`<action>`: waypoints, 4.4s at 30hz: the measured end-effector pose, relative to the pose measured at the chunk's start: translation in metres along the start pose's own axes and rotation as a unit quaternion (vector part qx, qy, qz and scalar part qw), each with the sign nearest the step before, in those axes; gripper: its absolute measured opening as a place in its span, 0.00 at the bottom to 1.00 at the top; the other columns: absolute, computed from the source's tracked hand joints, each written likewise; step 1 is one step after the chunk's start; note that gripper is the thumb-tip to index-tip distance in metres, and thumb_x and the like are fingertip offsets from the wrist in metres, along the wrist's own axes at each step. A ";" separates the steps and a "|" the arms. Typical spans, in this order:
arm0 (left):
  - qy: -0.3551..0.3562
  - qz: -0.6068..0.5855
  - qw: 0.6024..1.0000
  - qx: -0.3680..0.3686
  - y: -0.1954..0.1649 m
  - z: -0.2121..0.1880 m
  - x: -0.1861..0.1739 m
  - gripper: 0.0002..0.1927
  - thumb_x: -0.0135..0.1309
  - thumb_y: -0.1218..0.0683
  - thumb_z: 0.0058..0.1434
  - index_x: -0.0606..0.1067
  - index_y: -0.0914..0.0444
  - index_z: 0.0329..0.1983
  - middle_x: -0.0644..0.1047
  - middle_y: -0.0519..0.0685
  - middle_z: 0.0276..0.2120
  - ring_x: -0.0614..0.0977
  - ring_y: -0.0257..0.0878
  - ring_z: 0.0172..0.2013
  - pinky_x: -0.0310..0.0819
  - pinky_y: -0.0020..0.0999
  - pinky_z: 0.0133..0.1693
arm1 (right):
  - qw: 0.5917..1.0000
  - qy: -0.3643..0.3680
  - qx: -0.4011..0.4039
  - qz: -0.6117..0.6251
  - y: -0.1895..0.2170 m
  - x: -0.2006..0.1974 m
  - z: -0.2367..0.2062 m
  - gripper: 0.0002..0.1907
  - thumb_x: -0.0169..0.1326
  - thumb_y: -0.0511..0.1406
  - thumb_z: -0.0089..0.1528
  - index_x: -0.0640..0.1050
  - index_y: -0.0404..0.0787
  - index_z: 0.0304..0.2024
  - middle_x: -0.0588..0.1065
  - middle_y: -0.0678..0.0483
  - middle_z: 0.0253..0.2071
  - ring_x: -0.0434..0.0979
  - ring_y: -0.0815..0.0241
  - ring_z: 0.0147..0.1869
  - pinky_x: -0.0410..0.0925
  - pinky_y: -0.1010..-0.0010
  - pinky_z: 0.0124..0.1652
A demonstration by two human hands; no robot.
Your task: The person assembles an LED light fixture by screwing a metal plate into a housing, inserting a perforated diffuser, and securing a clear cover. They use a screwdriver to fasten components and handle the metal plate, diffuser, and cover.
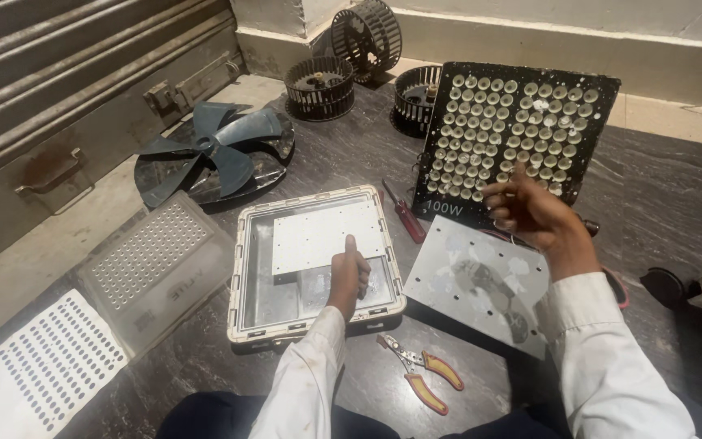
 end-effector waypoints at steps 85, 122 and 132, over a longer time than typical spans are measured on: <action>0.161 0.548 0.779 0.258 0.016 -0.007 0.100 0.25 0.43 0.39 0.63 0.82 0.60 0.36 0.82 0.57 0.33 0.83 0.54 0.37 0.72 0.51 0.47 | 0.244 0.222 -0.406 -0.852 -0.063 0.231 0.016 0.17 0.51 0.46 0.68 0.77 0.45 0.29 0.75 0.57 0.26 0.76 0.63 0.31 0.72 0.67 0.43; -0.118 -0.168 0.978 0.045 -0.041 -0.002 -0.057 0.10 0.46 0.56 0.70 0.75 0.67 0.43 0.75 0.50 0.36 0.76 0.39 0.35 0.74 0.39 0.37 | 0.989 -0.004 0.058 -0.134 -0.031 0.039 0.019 0.55 0.13 0.65 0.64 0.69 0.29 0.62 0.74 0.37 0.59 0.75 0.43 0.60 0.70 0.55 0.58; 0.208 0.018 0.975 0.080 -0.012 -0.045 0.091 0.17 0.46 0.51 0.71 0.74 0.68 0.52 0.80 0.54 0.47 0.84 0.47 0.50 0.78 0.39 0.52 | 0.872 -0.221 -0.001 -0.438 -0.021 -0.078 0.008 0.43 0.25 0.59 0.71 0.67 0.28 0.65 0.66 0.30 0.66 0.65 0.36 0.71 0.61 0.46 0.65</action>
Point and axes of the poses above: each hand's wrist, its own z-axis towards the middle knuckle, its own x-axis out of the palm, y = z × x, the point moved 8 cm from there along z, towards the middle knuckle
